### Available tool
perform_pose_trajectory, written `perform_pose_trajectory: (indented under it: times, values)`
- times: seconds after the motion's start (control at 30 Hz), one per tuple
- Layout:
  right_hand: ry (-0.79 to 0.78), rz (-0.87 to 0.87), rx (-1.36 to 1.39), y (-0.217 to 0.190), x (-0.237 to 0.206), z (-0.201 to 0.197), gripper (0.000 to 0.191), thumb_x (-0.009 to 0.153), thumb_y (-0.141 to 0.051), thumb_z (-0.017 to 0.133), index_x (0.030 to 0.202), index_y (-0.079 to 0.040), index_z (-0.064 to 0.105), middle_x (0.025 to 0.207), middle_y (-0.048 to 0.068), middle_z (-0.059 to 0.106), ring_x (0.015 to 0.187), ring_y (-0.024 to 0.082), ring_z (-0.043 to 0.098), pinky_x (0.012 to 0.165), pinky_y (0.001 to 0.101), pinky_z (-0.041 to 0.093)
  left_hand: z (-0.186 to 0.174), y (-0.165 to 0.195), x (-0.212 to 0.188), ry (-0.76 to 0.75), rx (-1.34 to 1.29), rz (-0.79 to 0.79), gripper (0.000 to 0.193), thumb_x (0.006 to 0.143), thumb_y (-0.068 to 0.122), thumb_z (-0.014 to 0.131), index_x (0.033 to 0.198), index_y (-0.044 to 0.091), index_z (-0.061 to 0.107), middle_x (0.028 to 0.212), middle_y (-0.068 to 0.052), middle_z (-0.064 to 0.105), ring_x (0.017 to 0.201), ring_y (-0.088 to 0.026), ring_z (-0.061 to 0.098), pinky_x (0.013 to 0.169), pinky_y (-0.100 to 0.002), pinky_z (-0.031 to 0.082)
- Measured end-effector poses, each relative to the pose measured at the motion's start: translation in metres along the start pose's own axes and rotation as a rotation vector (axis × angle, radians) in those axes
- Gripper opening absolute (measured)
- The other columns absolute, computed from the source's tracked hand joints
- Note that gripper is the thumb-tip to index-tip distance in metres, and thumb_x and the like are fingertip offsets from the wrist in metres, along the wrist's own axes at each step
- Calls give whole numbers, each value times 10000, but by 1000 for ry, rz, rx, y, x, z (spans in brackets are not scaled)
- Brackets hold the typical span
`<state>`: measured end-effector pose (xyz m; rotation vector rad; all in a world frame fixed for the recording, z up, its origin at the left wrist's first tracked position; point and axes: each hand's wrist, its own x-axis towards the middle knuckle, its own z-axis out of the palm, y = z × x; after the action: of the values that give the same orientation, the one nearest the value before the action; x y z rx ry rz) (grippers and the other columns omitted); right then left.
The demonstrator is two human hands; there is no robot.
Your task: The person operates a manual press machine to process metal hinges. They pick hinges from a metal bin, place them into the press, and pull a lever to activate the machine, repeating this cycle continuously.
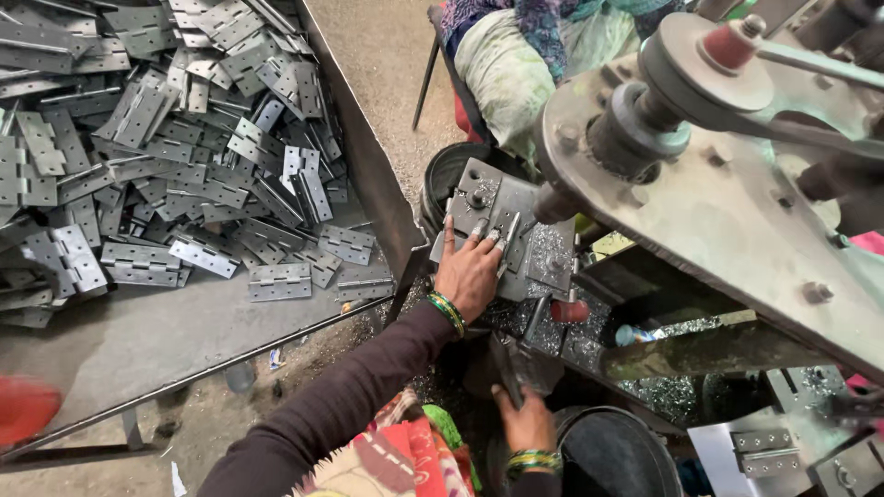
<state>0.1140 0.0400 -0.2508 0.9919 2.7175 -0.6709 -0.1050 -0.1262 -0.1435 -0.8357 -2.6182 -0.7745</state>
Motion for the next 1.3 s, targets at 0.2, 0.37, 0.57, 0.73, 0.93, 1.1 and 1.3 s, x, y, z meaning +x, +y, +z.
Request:
perform_pose_trajectory:
  times: [0.2, 0.37, 0.57, 0.73, 0.93, 1.1, 1.3]
  values:
    - [68, 56, 44, 4, -5, 33, 622, 820, -620, 710, 1011, -30, 754, 927, 313, 726, 975, 516, 674, 855, 549, 537, 7, 0, -5, 39, 20, 25, 332, 856, 165, 626, 1165, 47, 652, 1277, -92, 645, 1287, -301, 549, 1220, -694, 69]
    - [-60, 80, 1, -10, -5, 2, 636, 819, -638, 705, 980, -27, 782, 937, 289, 734, 984, 478, 703, 861, 519, 551, 4, -5, -10, 78, -1, 24, 371, 875, 166, 623, 1227, 52, 644, 1271, -77, 645, 1317, -284, 544, 1245, -669, 87]
    - [-8, -67, 39, -25, -13, -32, 546, 813, -568, 668, 1053, -83, 744, 962, 259, 736, 977, 482, 689, 835, 522, 544, 1, -2, -7, 26, 17, 19, 402, 878, 193, 622, 1254, 52, 623, 1259, -85, 637, 1333, -294, 521, 1217, -686, 58]
    - [38, 108, -111, -15, -10, 10, 652, 851, -662, 693, 986, -28, 762, 965, 296, 728, 992, 483, 690, 875, 526, 548, 9, -5, -5, -52, 15, -19, 394, 882, 185, 614, 1255, 58, 620, 1318, -88, 624, 1358, -292, 500, 1220, -691, 44]
    - [63, 77, 28, -1, -9, 28, 556, 838, -602, 673, 1050, -95, 764, 965, 295, 729, 995, 507, 669, 866, 562, 536, 15, -5, -9, 109, -3, 46, 421, 901, 164, 589, 1309, 63, 626, 1346, -97, 623, 1348, -287, 513, 1230, -673, 61]
    - [-52, 42, -37, -19, -11, -14, 573, 840, -614, 684, 1047, -84, 755, 1000, 279, 733, 1015, 481, 683, 876, 533, 540, 4, -5, -10, 62, 31, 48, 404, 868, 167, 596, 1252, 47, 629, 1333, -95, 628, 1303, -291, 525, 1208, -682, 54]
    - [-5, -39, -4, -26, -13, -33, 509, 848, -581, 646, 1061, -130, 746, 1006, 232, 746, 1008, 471, 684, 854, 526, 543, 1, -3, -3, 59, 7, 19, 387, 897, 148, 589, 1270, 54, 634, 1257, -71, 646, 1274, -280, 551, 1231, -683, 58]
